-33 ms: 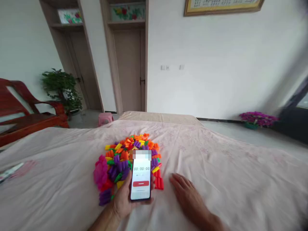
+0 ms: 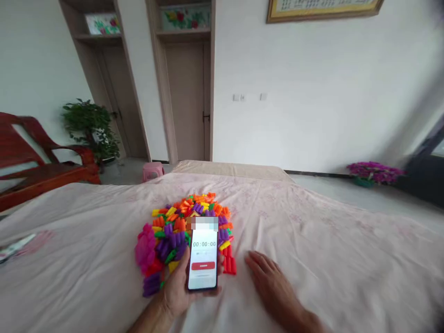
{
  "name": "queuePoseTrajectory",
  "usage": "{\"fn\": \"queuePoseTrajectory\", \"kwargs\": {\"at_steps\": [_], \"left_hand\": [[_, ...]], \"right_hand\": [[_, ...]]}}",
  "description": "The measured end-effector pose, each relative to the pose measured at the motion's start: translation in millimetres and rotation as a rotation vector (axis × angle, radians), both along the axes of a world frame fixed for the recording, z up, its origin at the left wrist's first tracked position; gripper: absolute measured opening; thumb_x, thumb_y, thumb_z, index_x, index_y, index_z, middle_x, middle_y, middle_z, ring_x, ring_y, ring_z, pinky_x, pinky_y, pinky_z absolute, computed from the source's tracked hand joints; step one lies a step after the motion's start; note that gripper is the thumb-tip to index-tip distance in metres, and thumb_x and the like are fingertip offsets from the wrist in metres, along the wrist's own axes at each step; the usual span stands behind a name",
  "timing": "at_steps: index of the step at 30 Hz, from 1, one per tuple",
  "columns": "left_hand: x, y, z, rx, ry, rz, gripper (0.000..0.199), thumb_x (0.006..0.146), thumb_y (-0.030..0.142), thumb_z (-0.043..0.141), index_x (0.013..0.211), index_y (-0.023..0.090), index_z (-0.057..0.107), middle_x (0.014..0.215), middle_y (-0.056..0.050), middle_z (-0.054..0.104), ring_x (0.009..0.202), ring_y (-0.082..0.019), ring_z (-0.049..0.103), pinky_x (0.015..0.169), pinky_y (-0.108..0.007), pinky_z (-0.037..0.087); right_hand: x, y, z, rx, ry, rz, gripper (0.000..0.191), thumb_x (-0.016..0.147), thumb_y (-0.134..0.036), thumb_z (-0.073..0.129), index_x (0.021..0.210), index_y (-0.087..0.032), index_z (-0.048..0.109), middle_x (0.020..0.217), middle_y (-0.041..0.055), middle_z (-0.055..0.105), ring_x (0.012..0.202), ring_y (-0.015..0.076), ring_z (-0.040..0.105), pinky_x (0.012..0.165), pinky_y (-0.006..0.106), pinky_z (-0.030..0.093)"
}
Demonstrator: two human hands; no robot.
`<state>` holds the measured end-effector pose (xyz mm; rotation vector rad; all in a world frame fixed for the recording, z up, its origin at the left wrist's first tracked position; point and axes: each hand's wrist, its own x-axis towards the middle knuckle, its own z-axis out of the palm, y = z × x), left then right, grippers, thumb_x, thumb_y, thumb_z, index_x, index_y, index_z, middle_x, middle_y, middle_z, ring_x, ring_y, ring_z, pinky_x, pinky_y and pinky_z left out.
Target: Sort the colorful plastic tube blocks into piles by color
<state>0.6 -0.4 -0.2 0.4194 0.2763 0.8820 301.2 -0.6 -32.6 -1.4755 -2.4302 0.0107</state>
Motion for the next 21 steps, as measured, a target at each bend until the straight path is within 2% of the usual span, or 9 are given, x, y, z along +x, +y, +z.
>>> {"fn": "queuePoseTrajectory", "kwargs": {"at_steps": [6, 9, 12, 21], "left_hand": [[0.5, 1.5, 0.4, 0.007, -0.045, -0.013, 0.07, 0.093, 0.067, 0.037, 0.137, 0.018, 0.063, 0.135, -0.019, 0.067, 0.123, -0.034, 0.062, 0.099, -0.055, 0.046], [-0.9, 3.3, 0.1, 0.002, -0.049, -0.018, 0.07, 0.093, 0.066, 0.037, 0.138, 0.018, 0.062, 0.135, -0.019, 0.067, 0.123, -0.033, 0.062, 0.098, -0.054, 0.047], [-1.8, 3.9, -1.9, 0.014, -0.057, -0.025, 0.069, 0.093, 0.065, 0.038, 0.138, 0.018, 0.062, 0.135, -0.019, 0.067, 0.121, -0.033, 0.063, 0.097, -0.053, 0.048], [-4.2, 1.9, -4.7, 0.001, -0.028, -0.04, 0.071, 0.096, 0.064, 0.031, 0.135, 0.013, 0.064, 0.134, -0.021, 0.067, 0.122, -0.033, 0.063, 0.097, -0.055, 0.049]], "right_hand": [[5.1, 5.1, 4.8, -0.002, 0.058, -0.029, 0.043, 0.102, -0.026, 0.042, 0.14, -0.023, 0.06, 0.142, 0.0094, 0.06, 0.129, 0.0256, 0.056, 0.108, 0.041, 0.047], [4.9, 5.7, 11.3, 0.012, 0.051, -0.106, 0.039, 0.101, -0.027, 0.043, 0.134, -0.024, 0.064, 0.131, 0.0105, 0.066, 0.114, 0.026, 0.062, 0.096, 0.041, 0.053], [5.2, 7.1, 14.6, 0.008, 0.034, -0.126, 0.035, 0.102, -0.027, 0.043, 0.125, -0.024, 0.069, 0.119, 0.0103, 0.069, 0.101, 0.0248, 0.064, 0.087, 0.039, 0.055], [3.8, 3.9, 11.8, 0.034, 0.158, -0.085, 0.034, 0.102, -0.025, 0.043, 0.122, -0.023, 0.07, 0.114, 0.0095, 0.071, 0.103, 0.0259, 0.063, 0.09, 0.04, 0.056]]}}
